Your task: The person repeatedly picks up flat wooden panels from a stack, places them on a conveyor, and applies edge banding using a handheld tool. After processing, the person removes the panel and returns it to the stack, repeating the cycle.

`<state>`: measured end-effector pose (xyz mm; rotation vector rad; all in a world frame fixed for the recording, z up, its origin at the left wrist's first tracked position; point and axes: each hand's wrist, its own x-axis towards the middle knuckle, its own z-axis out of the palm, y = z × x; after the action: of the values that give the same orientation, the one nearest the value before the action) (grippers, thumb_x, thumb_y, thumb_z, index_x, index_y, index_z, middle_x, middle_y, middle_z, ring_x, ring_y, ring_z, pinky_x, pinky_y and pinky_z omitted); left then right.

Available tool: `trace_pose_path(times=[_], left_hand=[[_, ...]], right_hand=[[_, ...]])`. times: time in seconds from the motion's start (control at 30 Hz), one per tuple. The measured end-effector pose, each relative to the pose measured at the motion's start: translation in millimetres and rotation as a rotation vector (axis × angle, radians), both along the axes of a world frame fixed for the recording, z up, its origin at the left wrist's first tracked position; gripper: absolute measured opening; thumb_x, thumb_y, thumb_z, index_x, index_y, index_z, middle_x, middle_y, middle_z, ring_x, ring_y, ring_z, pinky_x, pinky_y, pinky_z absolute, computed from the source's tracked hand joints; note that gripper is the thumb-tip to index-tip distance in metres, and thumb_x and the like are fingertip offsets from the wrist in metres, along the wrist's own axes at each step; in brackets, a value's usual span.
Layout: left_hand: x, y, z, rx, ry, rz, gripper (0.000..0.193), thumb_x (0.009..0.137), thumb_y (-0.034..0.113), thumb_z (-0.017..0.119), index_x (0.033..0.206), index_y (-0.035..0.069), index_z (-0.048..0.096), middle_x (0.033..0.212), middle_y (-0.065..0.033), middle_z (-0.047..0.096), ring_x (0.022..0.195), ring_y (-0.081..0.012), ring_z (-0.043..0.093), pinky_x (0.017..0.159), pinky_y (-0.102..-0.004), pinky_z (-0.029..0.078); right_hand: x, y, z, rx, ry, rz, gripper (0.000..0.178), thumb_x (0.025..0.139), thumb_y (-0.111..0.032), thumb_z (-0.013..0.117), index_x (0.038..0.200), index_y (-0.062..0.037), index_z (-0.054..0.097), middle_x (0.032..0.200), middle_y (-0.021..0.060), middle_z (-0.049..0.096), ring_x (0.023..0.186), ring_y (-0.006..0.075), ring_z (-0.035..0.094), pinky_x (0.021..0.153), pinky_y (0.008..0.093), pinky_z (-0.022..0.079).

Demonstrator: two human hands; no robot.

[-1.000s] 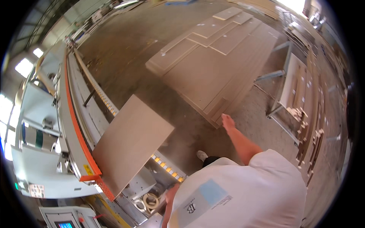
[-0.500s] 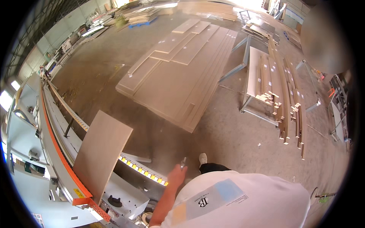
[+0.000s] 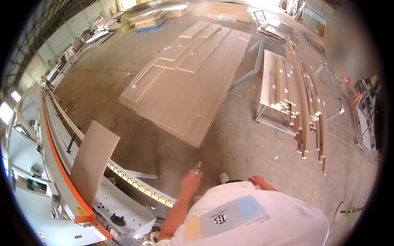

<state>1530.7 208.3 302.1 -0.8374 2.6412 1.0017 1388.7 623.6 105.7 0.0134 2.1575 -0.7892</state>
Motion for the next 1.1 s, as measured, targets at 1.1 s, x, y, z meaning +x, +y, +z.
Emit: trace_pose_path(times=[1.1], left_hand=[[619.8, -47.8, 103.0, -1.057, -0.292, 1.412, 0.028, 0.093, 0.035, 0.068, 0.098, 0.007, 0.066, 0.098, -0.0121, 0.067, 0.09, -0.0386, 0.066, 0.074, -0.0495, 0.052]], right_hand=[[-75.1, -231.2, 43.4, -0.227, -0.144, 0.816, 0.029, 0.1, -0.025, 0.059, 0.099, 0.0009, 0.07, 0.093, 0.0136, 0.073, 0.085, 0.0228, 0.072, 0.072, 0.0357, 0.058]])
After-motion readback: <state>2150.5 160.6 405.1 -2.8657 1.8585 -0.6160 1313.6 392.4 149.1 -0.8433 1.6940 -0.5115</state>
